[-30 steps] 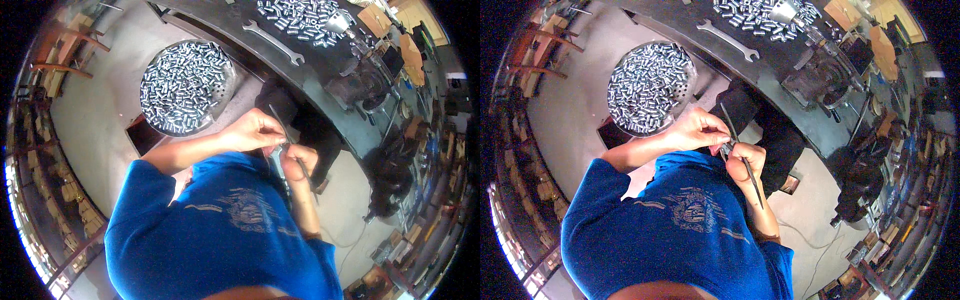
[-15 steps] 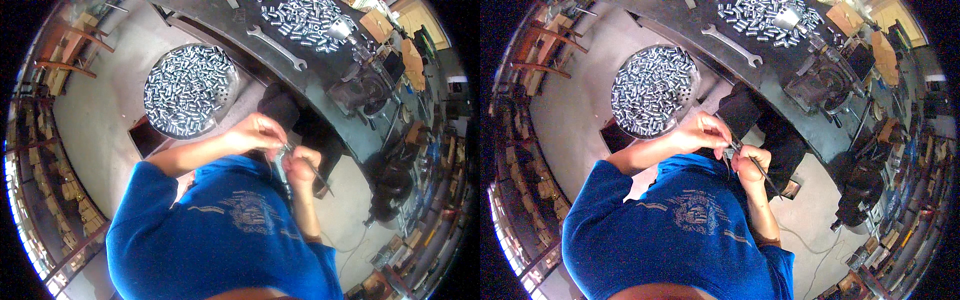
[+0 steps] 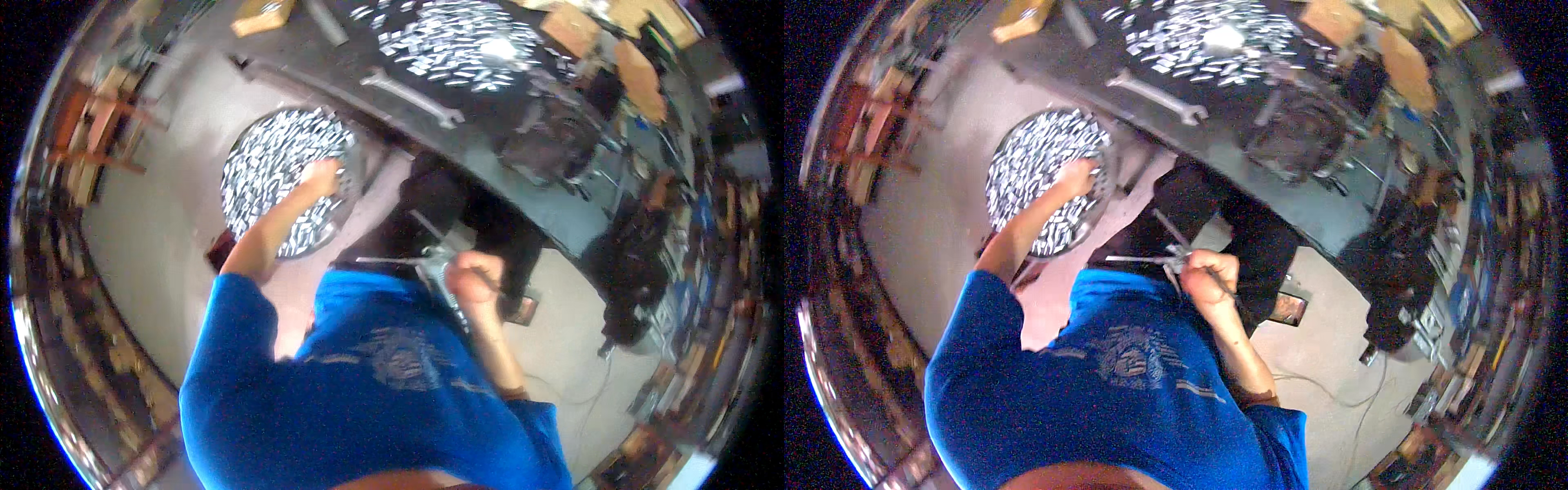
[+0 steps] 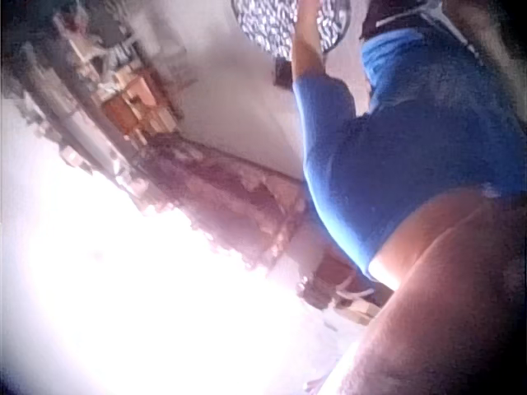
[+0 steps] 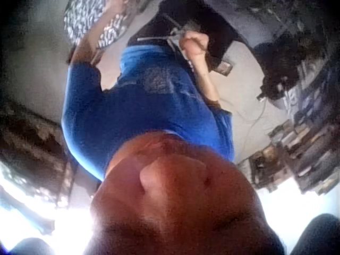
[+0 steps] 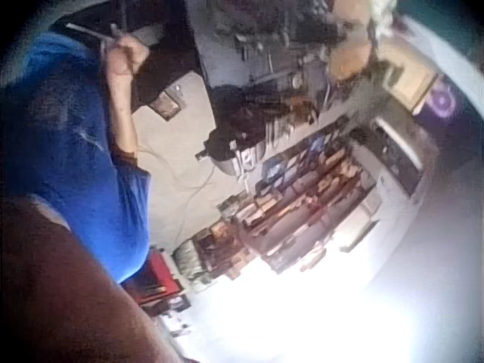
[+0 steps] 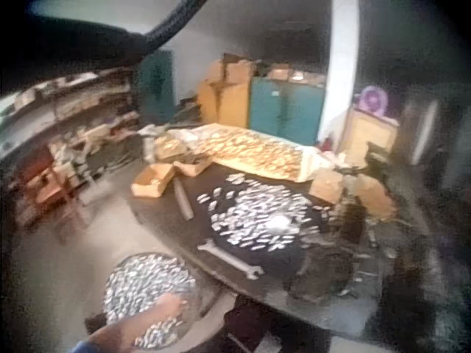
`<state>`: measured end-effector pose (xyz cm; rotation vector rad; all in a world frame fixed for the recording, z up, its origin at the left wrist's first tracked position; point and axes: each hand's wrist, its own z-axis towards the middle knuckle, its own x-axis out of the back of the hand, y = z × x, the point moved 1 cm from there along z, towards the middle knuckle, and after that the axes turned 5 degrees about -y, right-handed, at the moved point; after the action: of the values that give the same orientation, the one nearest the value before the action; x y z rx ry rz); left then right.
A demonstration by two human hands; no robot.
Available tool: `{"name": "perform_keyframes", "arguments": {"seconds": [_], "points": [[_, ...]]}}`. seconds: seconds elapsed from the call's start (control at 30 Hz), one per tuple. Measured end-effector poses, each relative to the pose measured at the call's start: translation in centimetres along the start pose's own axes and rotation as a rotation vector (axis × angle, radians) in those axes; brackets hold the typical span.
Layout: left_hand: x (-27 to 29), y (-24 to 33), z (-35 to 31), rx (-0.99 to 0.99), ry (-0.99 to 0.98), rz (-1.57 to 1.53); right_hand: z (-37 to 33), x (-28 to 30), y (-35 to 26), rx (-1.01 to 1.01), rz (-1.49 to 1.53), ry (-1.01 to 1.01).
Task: The person repeatedly picks up small cylindrical metal parts from a rotating drum and uses a pair of pliers to manipulate them before placing them on a workbench. The task involves continuous handling of individual metal pieces in a repetitive cycle.
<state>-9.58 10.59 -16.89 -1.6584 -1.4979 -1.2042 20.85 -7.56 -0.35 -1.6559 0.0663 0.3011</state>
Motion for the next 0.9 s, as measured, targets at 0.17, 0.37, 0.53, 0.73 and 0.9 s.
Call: {"name": "perform_keyframes", "arguments": {"seconds": [0.17, 0.37, 0.53, 0.73, 0.9], "points": [[-0.7, 0.7, -0.3, -0.102, -0.031, 0.278, 0.4, -0.2, 0.1, -0.034, 0.018, 0.018], [1.1, 1.8, -0.5, -0.062, -0.060, 0.299, 0.1, -0.1, 0.6, 0.017, -0.005, -0.072], [3.4, 2.8, -3.4, 0.006, 0.190, -0.087, -0.2, 0.2, 1.2, 0.027, 0.019, -0.095], [6.1, 8.5, -9.4, -0.333, -0.318, -1.767, 0.6, 0.0, -0.3, 0.107, -0.103, -0.159], [8.4, 13.7, -13.6, -0.362, -0.568, -1.955, 1.5, -1.0, -1.4, 0.220, -0.327, -0.132]]}}
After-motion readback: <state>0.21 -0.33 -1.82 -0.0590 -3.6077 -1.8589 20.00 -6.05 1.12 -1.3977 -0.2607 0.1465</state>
